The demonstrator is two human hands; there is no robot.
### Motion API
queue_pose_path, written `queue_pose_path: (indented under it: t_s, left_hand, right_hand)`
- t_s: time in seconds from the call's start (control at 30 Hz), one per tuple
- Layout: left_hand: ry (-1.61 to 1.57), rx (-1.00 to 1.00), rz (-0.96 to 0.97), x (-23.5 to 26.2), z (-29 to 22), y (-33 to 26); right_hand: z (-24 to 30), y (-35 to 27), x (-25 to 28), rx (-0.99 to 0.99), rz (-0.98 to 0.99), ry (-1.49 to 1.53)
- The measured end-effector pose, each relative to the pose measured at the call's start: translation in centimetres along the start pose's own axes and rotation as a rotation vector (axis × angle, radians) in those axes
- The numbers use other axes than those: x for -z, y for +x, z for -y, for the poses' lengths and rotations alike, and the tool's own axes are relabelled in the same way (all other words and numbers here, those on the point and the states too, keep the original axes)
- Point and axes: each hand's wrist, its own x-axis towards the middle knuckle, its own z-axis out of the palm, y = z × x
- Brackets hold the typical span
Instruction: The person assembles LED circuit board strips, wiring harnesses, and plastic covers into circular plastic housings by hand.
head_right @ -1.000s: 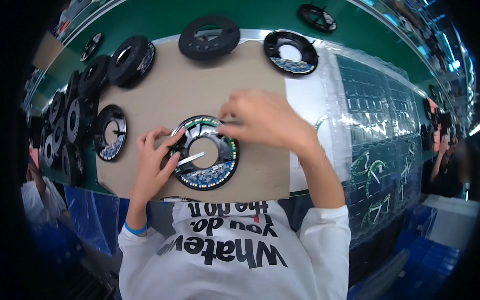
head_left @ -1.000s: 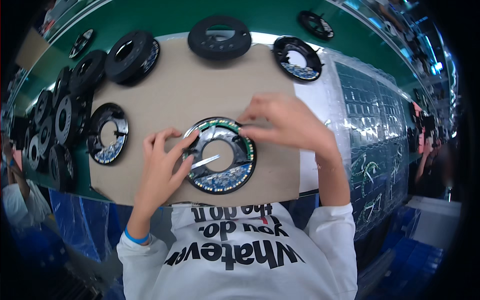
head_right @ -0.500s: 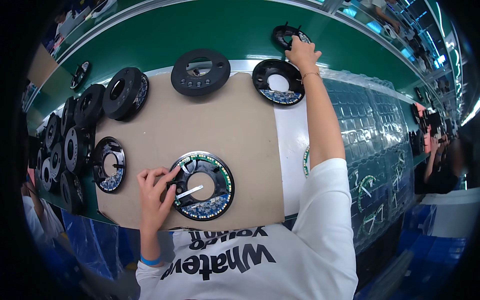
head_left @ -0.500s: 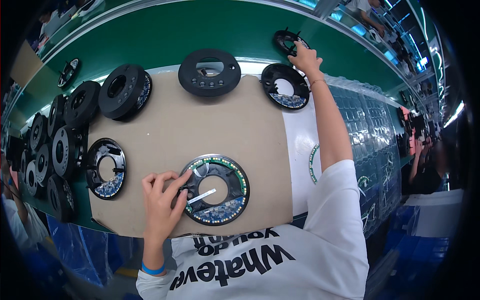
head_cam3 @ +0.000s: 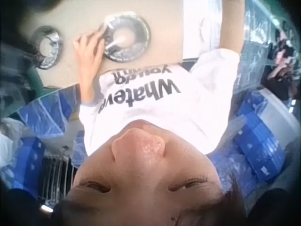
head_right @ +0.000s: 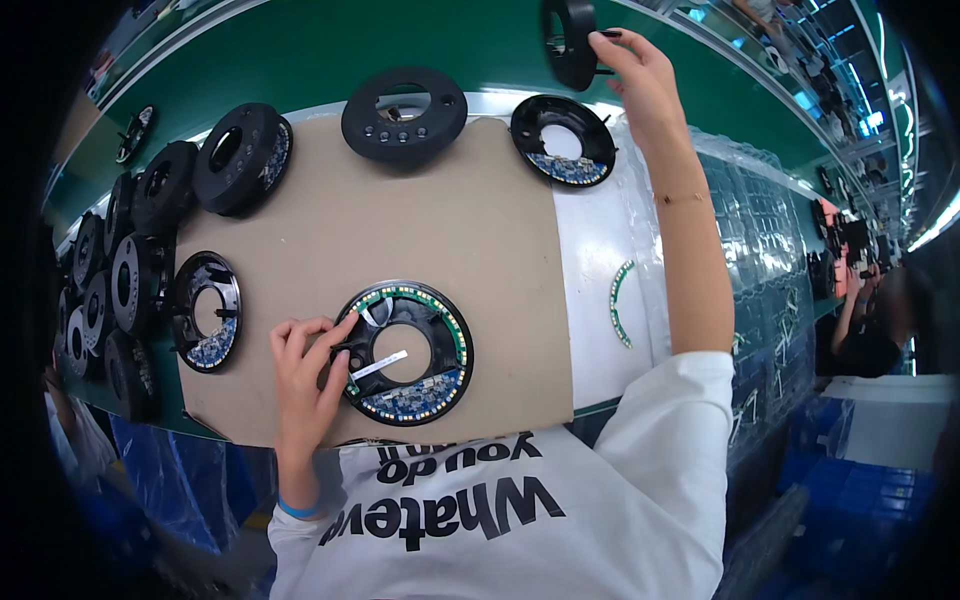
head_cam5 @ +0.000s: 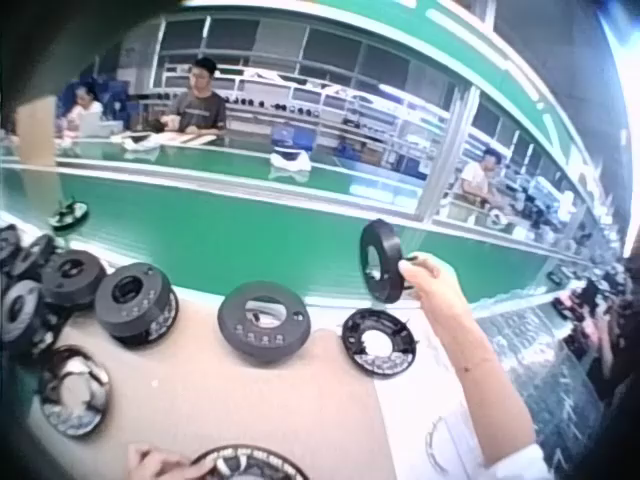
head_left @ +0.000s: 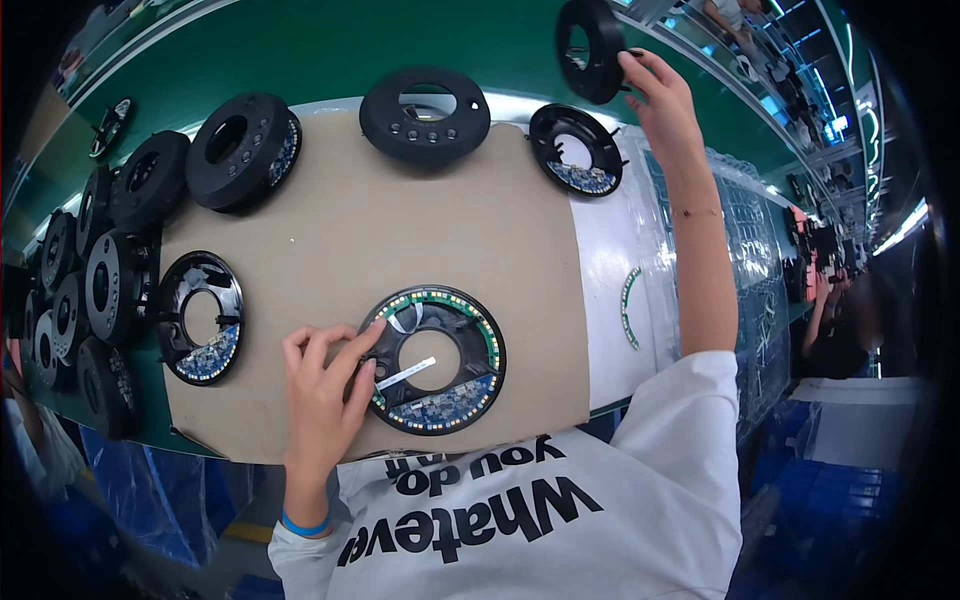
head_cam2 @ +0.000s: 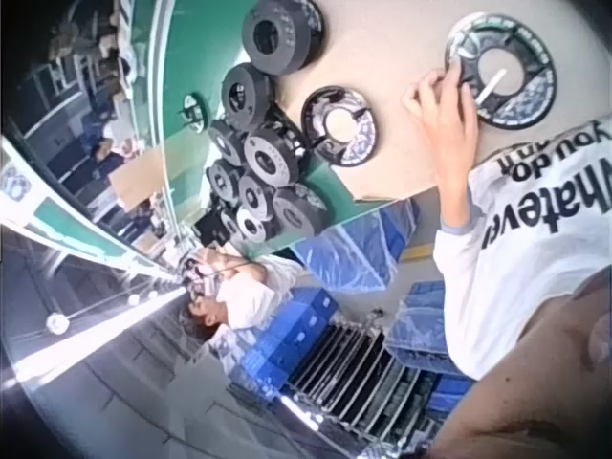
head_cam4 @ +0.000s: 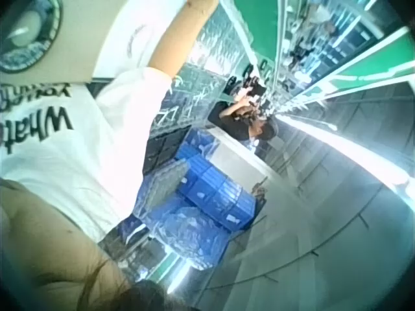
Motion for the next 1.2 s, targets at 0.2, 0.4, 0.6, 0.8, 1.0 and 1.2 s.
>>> queue_pose_path:
  t_s: [0.2,0.4,0.6,0.8,1.0,1.2]
  left_hand:
    - [-0.019,0.001,-0.016,0.1,-0.2,-0.2]
    - [-0.052,-0.034,-0.025,0.0,-0.1,-0.2]
    - [-0.107,-0.059,-0.051,-0.2,0.0,-0.3]
    - [-0.12,-0.057,-0.059,-0.1,0.5,-0.3]
    - [-0.145,-0.047,-0.054,0.4,-0.6,-0.6]
    - [-0.351,0.187,-0.194,1.0,-2.5,-3.9]
  right_hand:
    - [2.2,-9.2,-2.5,-0.288,0.004,1.015]
    - [-1.7,-12.2,-4.0,-0.427,-0.297,1.355]
    - [-3.0,-13.6,-3.2,-0.57,-0.241,1.267]
    - [-0.5,-16.4,-1.2,-0.628,-0.006,0.889]
    - [2.0,-18.3,-2.7,-0.236,-0.175,0.073]
    - [6.3,-17.4,-8.0,0.581,0.818,-0.44]
